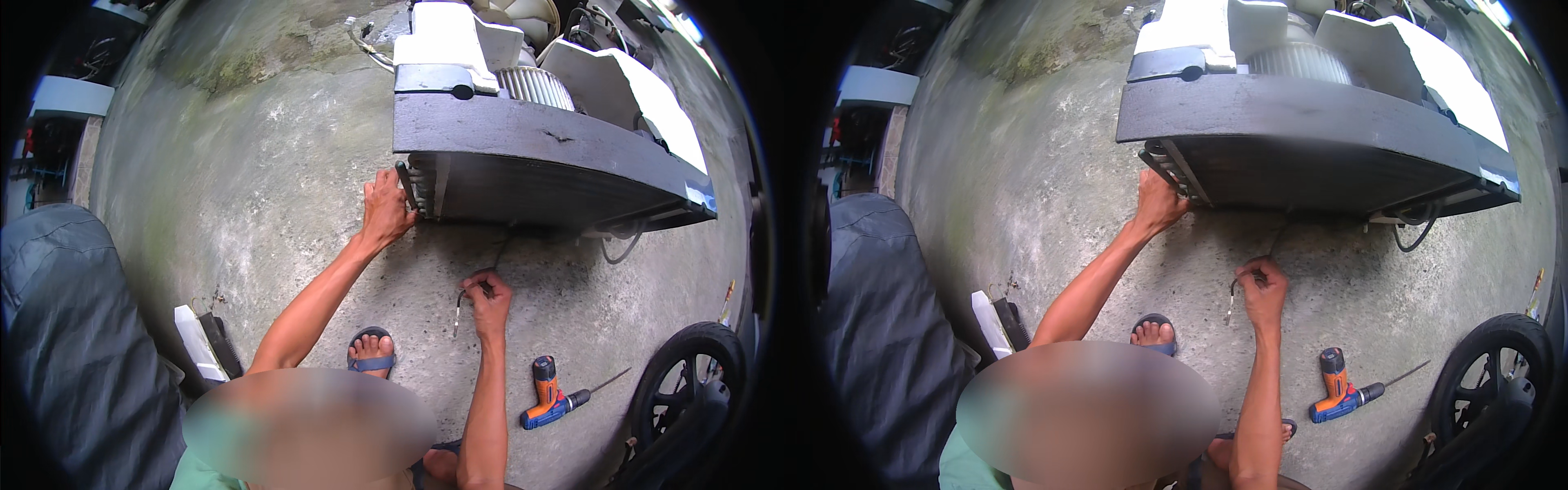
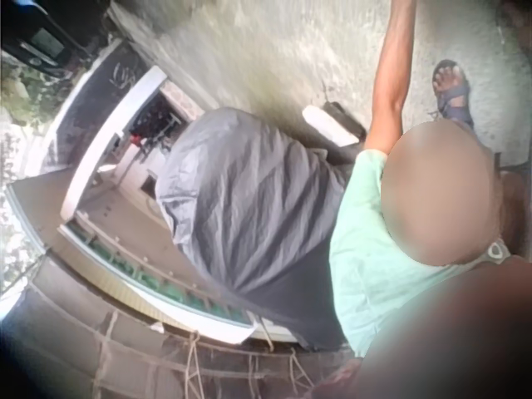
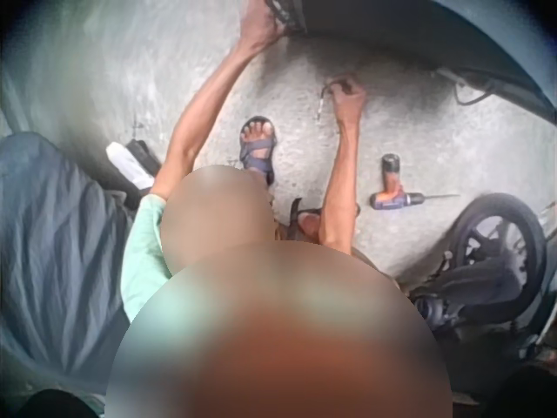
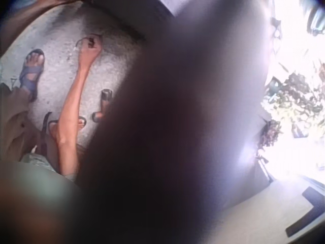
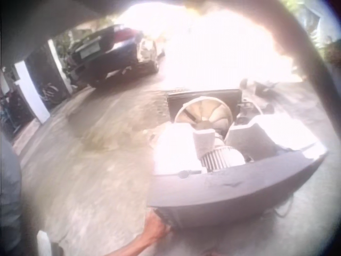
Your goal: The person disassembles a large appliance outdoors, removing a side panel, detaching a fan assembly, and separating internal wiring. They use a cordless drill and a screwdriver to remove fasteners and separate components.
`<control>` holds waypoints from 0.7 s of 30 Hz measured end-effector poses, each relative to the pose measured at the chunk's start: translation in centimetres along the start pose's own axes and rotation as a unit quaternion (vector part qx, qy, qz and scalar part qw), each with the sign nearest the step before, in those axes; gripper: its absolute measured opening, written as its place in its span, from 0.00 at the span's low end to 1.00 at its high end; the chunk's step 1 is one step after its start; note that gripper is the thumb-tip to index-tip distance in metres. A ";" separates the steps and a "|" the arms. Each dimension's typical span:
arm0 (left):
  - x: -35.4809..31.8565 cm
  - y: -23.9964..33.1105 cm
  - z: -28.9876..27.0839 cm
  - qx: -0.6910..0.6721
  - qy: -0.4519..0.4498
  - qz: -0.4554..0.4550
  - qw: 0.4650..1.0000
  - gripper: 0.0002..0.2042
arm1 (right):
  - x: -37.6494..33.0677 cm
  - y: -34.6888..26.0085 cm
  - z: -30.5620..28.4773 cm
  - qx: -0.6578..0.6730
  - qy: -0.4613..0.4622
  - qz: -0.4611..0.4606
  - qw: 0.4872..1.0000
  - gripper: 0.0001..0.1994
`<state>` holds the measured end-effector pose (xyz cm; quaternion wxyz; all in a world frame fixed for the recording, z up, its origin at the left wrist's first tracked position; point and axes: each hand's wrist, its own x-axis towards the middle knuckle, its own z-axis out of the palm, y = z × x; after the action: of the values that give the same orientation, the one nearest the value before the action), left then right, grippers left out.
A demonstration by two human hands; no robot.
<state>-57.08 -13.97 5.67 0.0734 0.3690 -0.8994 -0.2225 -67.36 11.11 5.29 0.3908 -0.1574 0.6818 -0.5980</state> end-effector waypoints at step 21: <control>-11.4 -10.2 -4.5 -0.031 0.138 -0.105 0.984 0.05 | -2.0 -2.3 -0.2 -0.064 0.047 -0.083 0.993 0.08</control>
<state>-41.17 -13.98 5.44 0.1844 0.4861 -0.8296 -0.2039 -66.80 12.04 8.17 0.2968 -0.2098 0.7209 -0.5901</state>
